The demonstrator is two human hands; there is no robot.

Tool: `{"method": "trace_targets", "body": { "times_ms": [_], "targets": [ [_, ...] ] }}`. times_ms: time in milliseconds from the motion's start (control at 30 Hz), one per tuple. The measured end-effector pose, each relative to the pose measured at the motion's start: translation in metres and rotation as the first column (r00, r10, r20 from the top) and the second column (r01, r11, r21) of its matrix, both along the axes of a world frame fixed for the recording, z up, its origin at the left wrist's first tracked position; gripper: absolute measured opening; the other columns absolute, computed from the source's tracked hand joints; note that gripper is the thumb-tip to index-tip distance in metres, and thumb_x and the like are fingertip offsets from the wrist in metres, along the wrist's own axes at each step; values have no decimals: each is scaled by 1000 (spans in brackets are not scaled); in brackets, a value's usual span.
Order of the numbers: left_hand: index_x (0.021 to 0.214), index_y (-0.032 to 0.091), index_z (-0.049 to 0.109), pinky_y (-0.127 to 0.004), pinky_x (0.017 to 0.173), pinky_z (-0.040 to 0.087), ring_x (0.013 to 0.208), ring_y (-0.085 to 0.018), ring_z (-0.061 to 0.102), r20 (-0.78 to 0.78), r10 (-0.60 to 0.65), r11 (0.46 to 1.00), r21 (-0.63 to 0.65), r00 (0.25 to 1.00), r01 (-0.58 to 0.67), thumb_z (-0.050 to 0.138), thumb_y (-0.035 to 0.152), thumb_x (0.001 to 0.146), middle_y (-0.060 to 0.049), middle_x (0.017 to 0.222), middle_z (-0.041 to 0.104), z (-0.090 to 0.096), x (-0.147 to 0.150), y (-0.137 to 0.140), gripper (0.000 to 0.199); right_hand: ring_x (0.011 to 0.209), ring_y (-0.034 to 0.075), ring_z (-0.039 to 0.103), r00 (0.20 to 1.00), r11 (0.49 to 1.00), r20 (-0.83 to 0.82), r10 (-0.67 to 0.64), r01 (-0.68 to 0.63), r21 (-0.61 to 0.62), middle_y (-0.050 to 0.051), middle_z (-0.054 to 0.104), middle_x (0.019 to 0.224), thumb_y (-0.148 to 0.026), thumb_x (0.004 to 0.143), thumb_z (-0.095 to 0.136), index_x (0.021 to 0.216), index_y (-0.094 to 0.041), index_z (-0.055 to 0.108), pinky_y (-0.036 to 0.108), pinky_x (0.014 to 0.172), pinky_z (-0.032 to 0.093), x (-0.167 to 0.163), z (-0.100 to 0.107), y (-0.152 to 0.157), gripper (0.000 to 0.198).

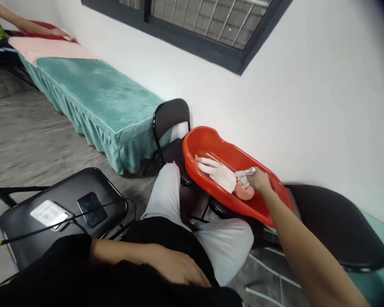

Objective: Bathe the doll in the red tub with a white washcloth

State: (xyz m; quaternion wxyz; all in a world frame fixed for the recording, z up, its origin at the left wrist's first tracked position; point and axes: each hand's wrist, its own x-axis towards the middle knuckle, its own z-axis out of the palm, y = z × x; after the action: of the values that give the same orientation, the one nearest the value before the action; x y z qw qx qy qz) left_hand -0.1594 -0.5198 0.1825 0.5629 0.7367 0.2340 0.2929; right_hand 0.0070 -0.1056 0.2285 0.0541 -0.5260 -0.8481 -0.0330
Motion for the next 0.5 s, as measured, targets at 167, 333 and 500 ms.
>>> {"method": "trace_targets", "body": {
  "times_ms": [167, 333, 500],
  "targets": [
    [132, 14, 67, -31, 115, 38, 133, -24, 56, -101, -204, 978, 31, 974, 209, 35, 56, 100, -10, 140, 62, -38, 17, 27, 62, 87, 26, 68, 999, 999, 18, -50, 49, 12, 19, 72, 96, -20, 89, 55, 104, -10, 67, 29, 69, 43, 4, 8, -7, 22],
    [142, 10, 59, -32, 118, 33, 137, -25, 52, -10, -294, 955, 44, 956, 294, 26, 53, 102, -12, 144, 59, -11, 12, 19, 67, 87, 27, 67, 993, 995, -88, -78, 82, 49, 19, 71, 99, -19, 90, 52, 108, -9, 63, 30, 75, 46, 22, 6, -31, 23],
    [149, 13, 50, -35, 124, 21, 147, -24, 39, 12, -334, 941, 53, 943, 333, 21, 55, 99, -13, 151, 52, 54, -5, -10, 72, 91, 21, 62, 987, 991, -151, 60, -76, -108, 17, 70, 102, -13, 91, 49, 104, -9, 62, 29, 87, 46, 30, -56, -70, 19]
  ]
}}
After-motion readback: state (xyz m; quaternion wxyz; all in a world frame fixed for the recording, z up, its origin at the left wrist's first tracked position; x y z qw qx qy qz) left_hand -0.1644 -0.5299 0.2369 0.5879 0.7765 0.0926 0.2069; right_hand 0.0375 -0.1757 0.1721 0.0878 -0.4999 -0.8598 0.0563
